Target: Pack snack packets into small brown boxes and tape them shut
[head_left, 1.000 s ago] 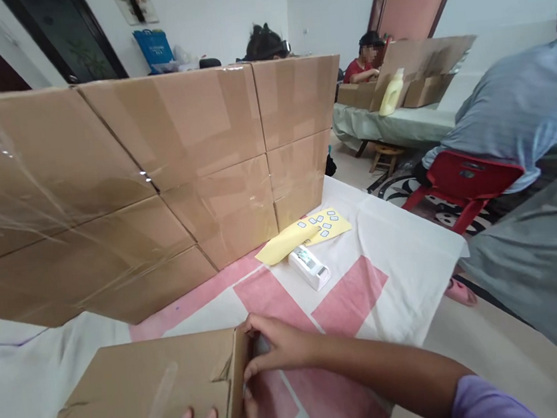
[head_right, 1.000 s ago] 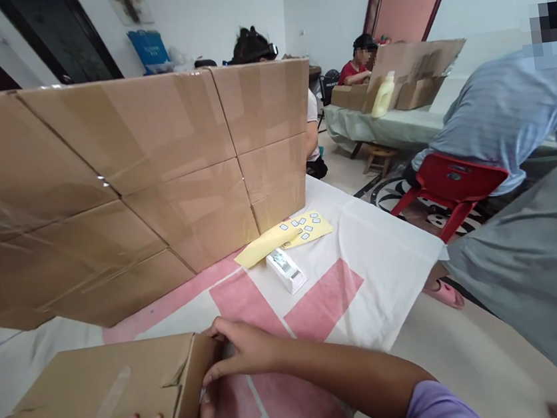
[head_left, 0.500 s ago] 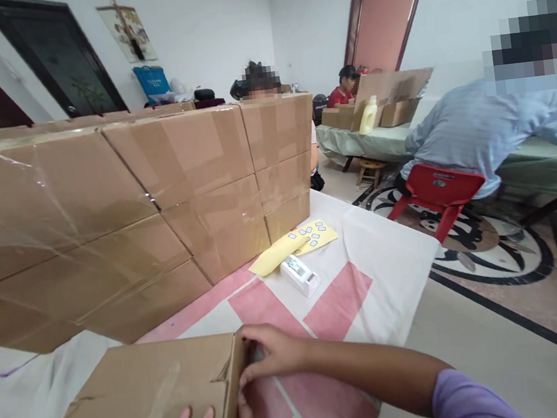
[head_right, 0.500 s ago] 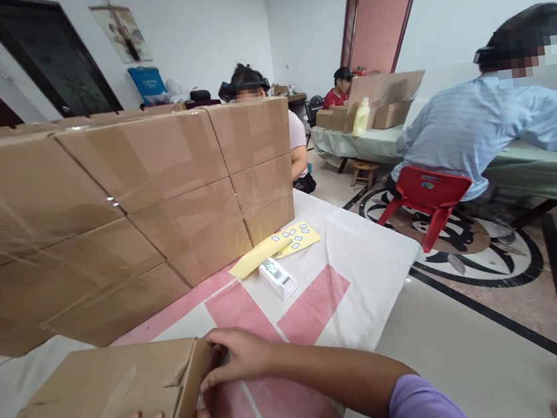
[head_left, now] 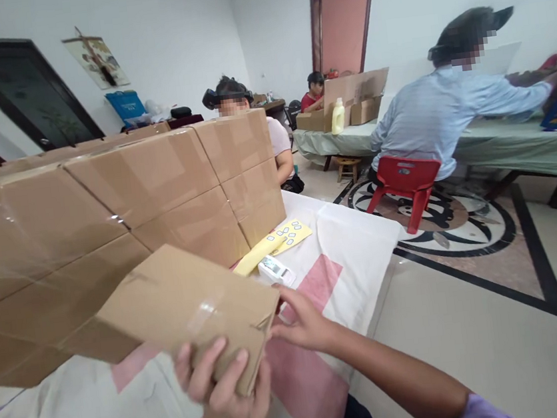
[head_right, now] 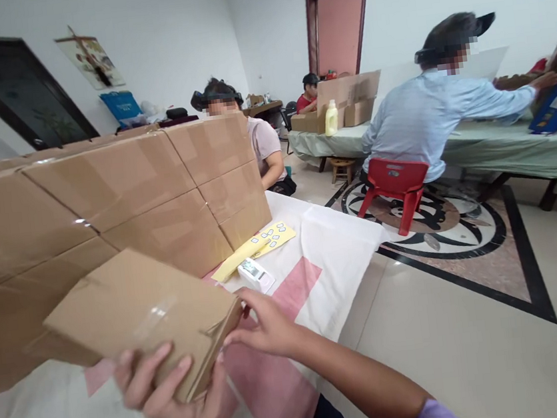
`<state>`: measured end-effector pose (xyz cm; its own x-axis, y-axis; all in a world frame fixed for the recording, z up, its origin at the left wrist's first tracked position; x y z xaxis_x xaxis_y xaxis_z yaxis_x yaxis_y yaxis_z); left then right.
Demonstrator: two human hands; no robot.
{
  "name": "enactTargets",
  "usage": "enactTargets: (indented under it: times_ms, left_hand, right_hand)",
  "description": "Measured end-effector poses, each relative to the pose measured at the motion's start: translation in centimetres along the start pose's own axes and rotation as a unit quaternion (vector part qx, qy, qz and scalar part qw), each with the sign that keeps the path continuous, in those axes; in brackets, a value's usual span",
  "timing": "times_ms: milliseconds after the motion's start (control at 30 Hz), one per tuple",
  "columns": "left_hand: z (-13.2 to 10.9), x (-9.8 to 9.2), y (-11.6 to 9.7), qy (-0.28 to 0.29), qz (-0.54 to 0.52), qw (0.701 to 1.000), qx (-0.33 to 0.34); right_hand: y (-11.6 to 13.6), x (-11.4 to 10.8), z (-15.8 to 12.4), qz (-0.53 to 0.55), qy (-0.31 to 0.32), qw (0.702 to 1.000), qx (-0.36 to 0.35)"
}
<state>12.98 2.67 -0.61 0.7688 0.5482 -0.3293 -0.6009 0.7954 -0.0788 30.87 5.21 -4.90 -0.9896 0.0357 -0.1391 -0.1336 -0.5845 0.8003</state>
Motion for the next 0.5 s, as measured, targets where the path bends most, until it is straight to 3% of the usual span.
enactTargets:
  times_ms: [100, 167, 267, 367, 500]
  left_hand:
    - [3.1, 4.3, -3.2, 0.048, -0.135, 0.99, -0.003]
    - [4.1, 8.4, -5.3, 0.092, -0.247, 0.964, 0.008]
    - [4.0, 15.2, -8.2, 0.136, -0.323, 0.936, 0.023]
    - [2.3, 21.6, -10.5, 0.163, -0.368, 0.915, 0.019]
    - [0.3, 27.6, -12.0, 0.179, -0.394, 0.901, -0.002]
  right_hand:
    - [2.1, -5.9, -1.9, -0.087, -0.116, 0.989, -0.02]
    - [2.6, -10.1, -3.9, -0.156, -0.194, 0.968, -0.016]
    - [1.9, -15.8, -7.4, -0.26, -0.28, 0.923, 0.033]
    - [-0.4, -20.0, -10.6, -0.329, -0.31, 0.885, 0.115]
    - [-4.3, -23.6, -12.1, -0.326, -0.322, 0.872, 0.173]
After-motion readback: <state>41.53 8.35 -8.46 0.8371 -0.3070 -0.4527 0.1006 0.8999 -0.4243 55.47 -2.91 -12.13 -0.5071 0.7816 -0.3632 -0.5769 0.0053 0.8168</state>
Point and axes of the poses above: each hand's wrist, its own z-axis towards the middle knuckle, its own x-axis out of the palm, y = z × x, the point moved 3 cm from there along z, towards the middle knuckle, and after that the axes turned 4 degrees about -x, right-handed, at the moved point
